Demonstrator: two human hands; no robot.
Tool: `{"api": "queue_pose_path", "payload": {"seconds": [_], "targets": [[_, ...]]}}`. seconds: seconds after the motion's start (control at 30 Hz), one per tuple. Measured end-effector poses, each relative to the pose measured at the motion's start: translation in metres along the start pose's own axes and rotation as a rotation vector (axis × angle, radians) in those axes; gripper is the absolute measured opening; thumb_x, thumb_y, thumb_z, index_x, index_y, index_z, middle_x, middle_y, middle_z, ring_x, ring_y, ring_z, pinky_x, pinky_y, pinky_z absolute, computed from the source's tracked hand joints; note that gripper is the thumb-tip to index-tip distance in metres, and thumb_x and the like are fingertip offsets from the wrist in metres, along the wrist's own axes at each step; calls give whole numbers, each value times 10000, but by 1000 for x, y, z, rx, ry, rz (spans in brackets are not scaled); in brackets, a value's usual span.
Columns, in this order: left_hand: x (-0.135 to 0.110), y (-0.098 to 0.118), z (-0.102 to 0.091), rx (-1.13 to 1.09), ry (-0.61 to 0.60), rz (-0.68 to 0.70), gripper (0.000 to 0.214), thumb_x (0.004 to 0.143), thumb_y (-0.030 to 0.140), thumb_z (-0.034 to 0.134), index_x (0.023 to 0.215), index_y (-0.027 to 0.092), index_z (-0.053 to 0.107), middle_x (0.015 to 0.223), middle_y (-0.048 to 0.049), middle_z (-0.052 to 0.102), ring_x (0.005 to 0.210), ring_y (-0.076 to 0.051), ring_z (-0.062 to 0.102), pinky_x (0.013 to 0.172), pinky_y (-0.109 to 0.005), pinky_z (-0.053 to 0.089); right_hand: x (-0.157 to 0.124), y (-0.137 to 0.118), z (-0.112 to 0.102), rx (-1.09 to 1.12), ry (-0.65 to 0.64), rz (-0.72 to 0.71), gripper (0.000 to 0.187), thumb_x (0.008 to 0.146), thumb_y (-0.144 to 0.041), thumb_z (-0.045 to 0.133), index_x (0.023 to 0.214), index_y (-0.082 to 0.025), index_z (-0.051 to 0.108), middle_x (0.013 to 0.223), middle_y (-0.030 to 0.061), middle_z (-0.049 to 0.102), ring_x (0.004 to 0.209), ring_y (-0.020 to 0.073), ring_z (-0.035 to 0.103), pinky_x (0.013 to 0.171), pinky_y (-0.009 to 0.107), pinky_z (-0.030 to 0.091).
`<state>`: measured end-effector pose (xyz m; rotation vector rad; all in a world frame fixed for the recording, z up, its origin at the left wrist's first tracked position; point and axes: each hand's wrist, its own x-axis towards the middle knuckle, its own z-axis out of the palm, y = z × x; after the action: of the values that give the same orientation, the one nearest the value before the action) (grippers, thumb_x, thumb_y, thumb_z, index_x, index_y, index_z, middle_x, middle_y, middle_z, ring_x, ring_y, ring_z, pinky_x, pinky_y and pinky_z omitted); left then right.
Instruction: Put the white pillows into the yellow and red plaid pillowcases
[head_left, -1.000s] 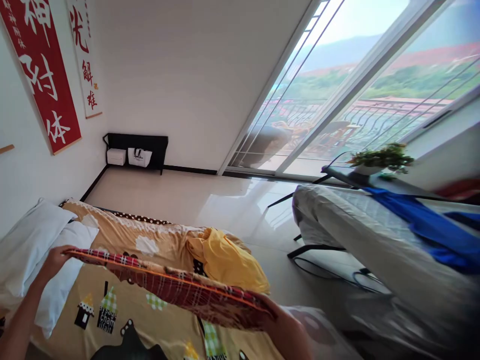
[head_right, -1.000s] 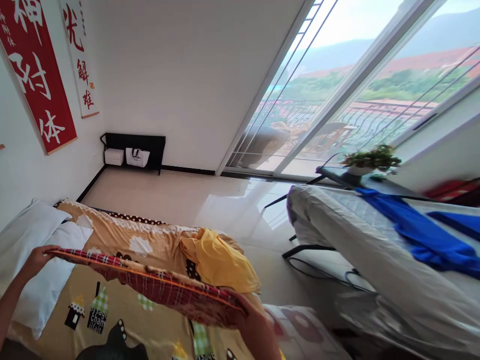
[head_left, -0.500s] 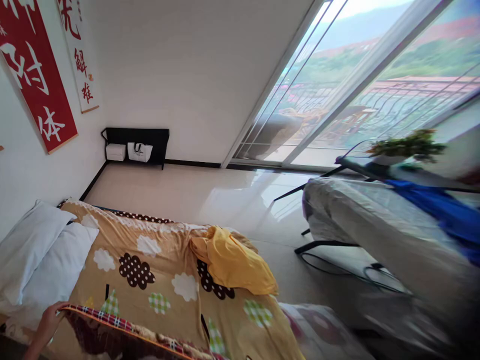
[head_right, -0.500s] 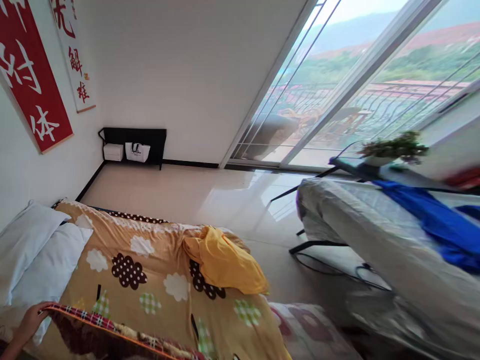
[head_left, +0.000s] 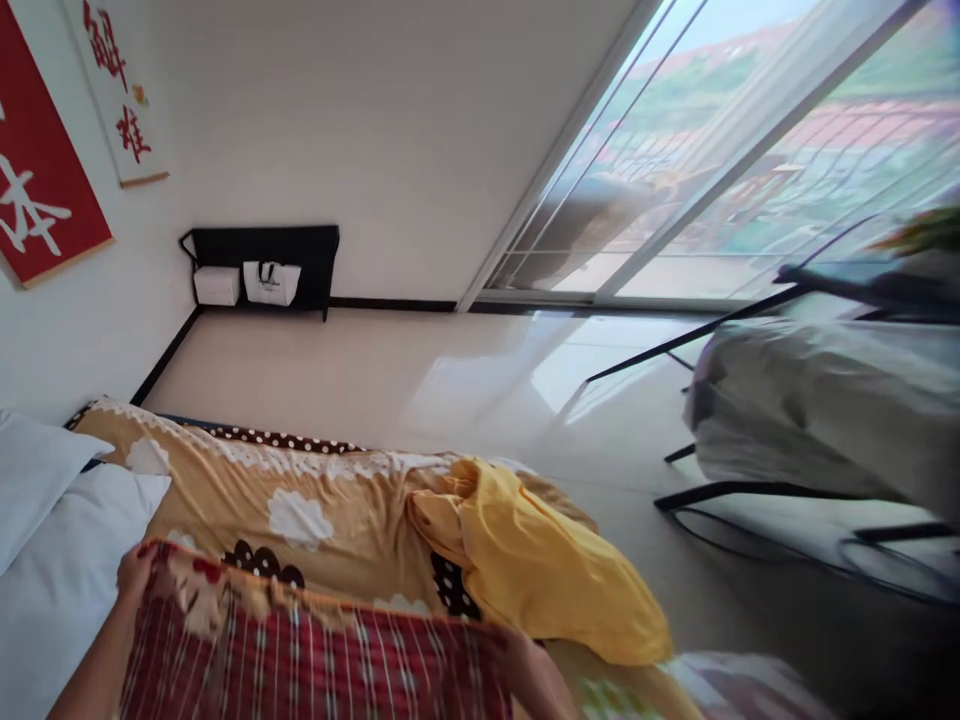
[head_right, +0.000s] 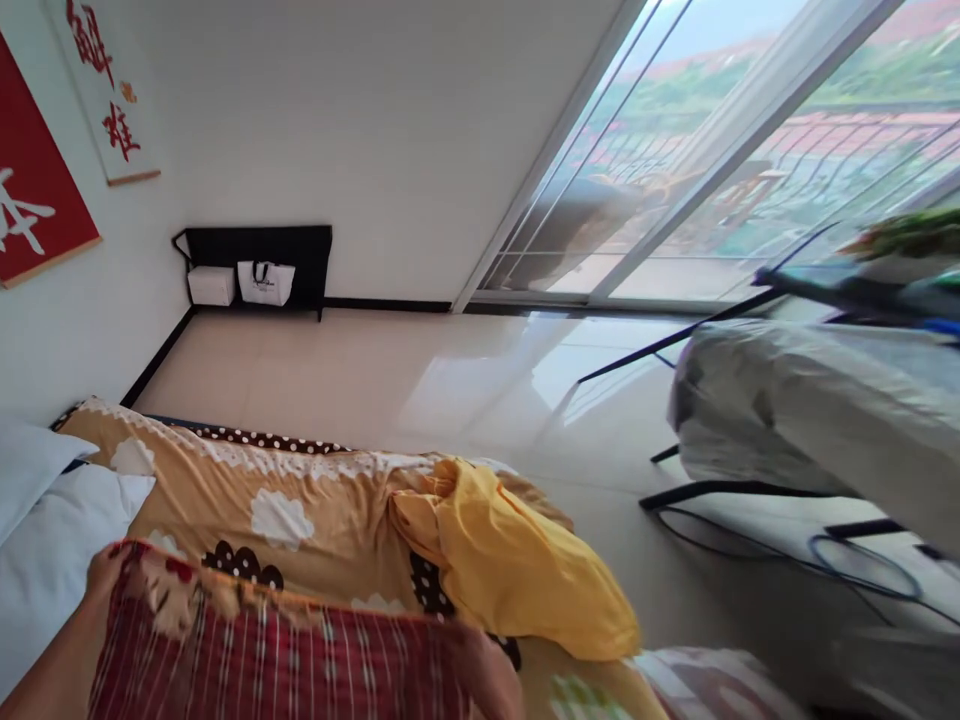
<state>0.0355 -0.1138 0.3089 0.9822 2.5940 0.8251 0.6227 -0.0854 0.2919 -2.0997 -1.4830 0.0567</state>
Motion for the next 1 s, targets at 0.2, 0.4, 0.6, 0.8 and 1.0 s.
{"api": "queue_pose_path", "payload": {"seconds": [0.2,0.4,0.6,0.8,1.0], "targets": [[34,-17,133,136,145,283,654,947,426,401,1495,70,373,1563,-223,383,1471,-285,349,1178,-468,332,-26,-10,164,-46,12,-120,582,959,-453,312,1410,-134,497,1366,203,592,1237,310,568,1018,490,414],[19,-125,217,521,-124,646,573,1003,427,326,1490,142,431,1565,-178,394,1443,-311,391,1174,-557,278,-150,45,286,-176,-301,-130,605,993,-451,242,1484,-141,414,1471,203,500,1356,311,459,1088,537,320],[27,-176,246,601,-110,662,649,991,442,333,1555,123,297,1618,-201,275,1508,-311,253,1206,-549,157,-183,93,312,-264,-243,-122,651,971,-393,337,1563,-135,260,1538,225,404,1381,350,417,1073,548,292],[20,-172,245,582,-165,658,645,991,426,313,1561,125,283,1604,-212,305,1503,-310,268,1193,-532,173,-186,89,307,-306,-295,-130,653,967,-371,330,1570,-136,241,1517,245,420,1364,375,436,1042,583,319],[18,-182,255,540,-144,663,646,978,404,346,1570,159,265,1610,-196,304,1506,-320,255,1193,-551,161,-172,69,303,-260,-344,99,643,963,-416,331,1553,-161,303,1538,212,408,1403,363,403,1099,606,289]]}}
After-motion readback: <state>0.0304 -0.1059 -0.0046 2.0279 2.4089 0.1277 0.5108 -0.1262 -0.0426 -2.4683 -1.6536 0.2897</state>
